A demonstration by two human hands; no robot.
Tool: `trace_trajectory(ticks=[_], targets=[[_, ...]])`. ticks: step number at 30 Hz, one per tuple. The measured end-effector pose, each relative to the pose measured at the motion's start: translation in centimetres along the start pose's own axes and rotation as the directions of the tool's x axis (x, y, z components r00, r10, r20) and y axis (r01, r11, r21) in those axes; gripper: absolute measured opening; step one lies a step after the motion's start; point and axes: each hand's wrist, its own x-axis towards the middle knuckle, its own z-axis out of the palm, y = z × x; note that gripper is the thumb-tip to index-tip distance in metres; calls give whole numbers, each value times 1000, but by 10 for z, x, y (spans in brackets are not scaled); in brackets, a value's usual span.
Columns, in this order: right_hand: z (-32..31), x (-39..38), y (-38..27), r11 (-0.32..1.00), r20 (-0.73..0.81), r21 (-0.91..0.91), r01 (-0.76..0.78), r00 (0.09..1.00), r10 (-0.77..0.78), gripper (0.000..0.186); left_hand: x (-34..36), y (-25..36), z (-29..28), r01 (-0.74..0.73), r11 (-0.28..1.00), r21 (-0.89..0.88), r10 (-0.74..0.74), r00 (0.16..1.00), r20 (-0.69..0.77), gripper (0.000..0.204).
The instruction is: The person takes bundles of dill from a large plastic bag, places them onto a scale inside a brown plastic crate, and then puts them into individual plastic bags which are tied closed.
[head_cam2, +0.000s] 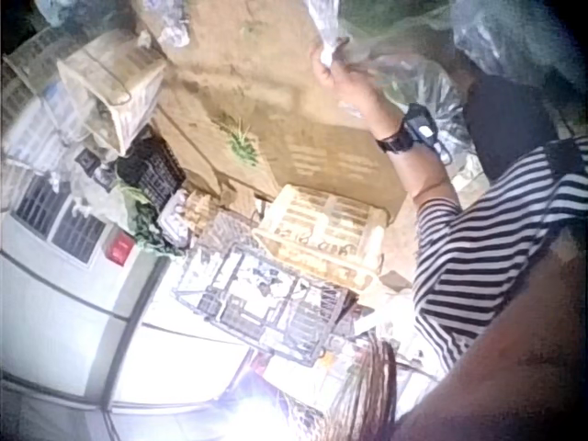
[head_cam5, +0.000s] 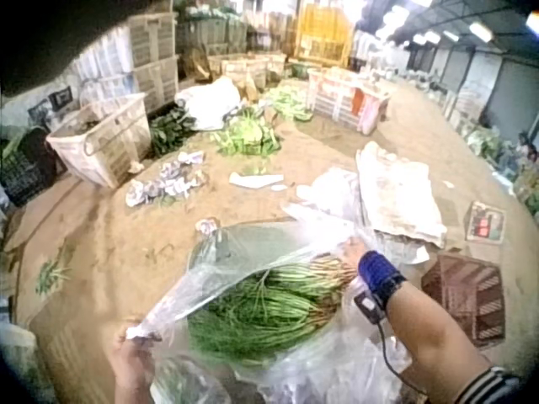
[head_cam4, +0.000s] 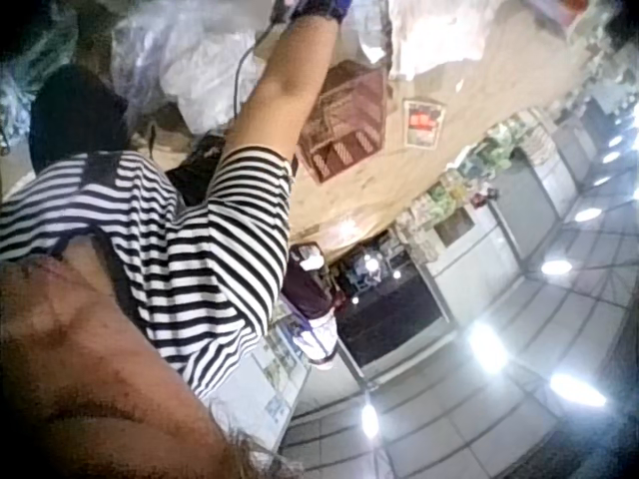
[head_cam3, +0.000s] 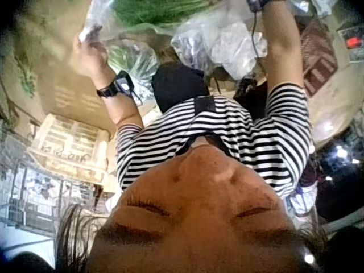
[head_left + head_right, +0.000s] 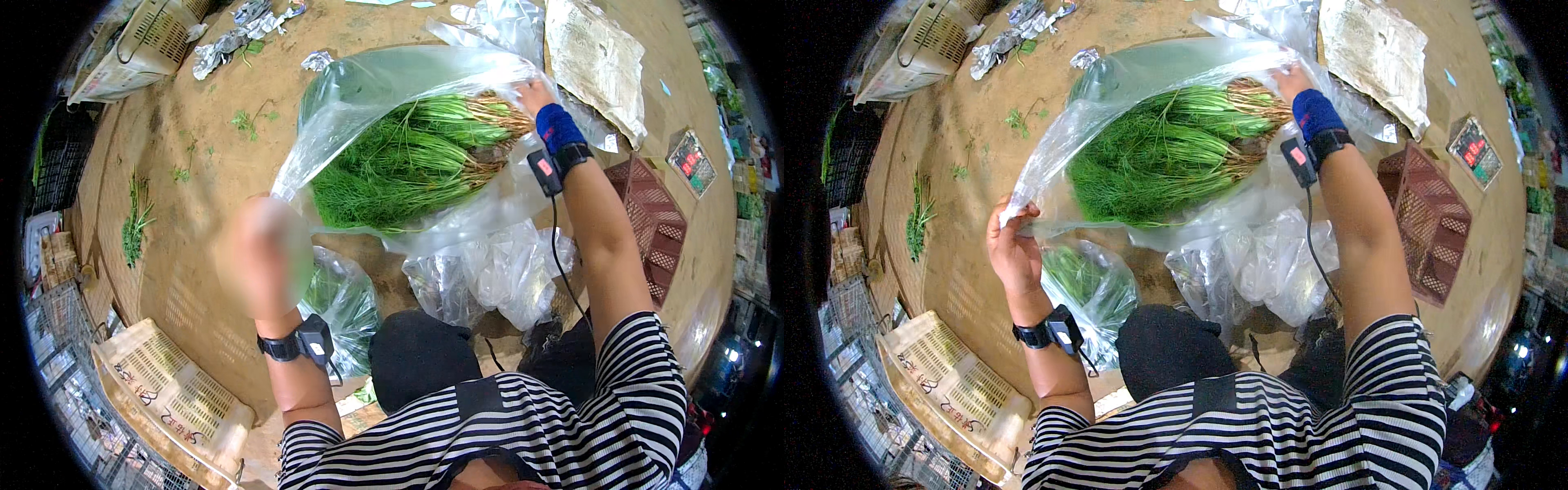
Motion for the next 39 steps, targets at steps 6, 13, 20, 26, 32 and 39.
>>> trace_trajectory(ticks=[6,13,20,26,32,39], targets=[[37,-45,-9,783,298,-328,528,845,-445,42,3,10,10,172,965,-199,-170,985,28,28],[86,-49,-51,523,437,-729,442,888,-142,79,5,10,13,79,992,-95,-66,988,140,45],[95,-15,-50,566,601,-659,496,799,-2,77,-11,34,31,-204,909,363,276,948,-159,48],[89,-66,-45,604,519,-624,497,841,-156,50,-20,34,78,-446,872,202,226,733,642,26],[104,-143,-13,435,367,-389,812,570,-735,27,33,-58,154,-645,233,728,-36,742,669,83],[86,-184,20,494,521,-284,822,565,-640,37,-24,-146,138,-828,191,528,55,546,836,68]])
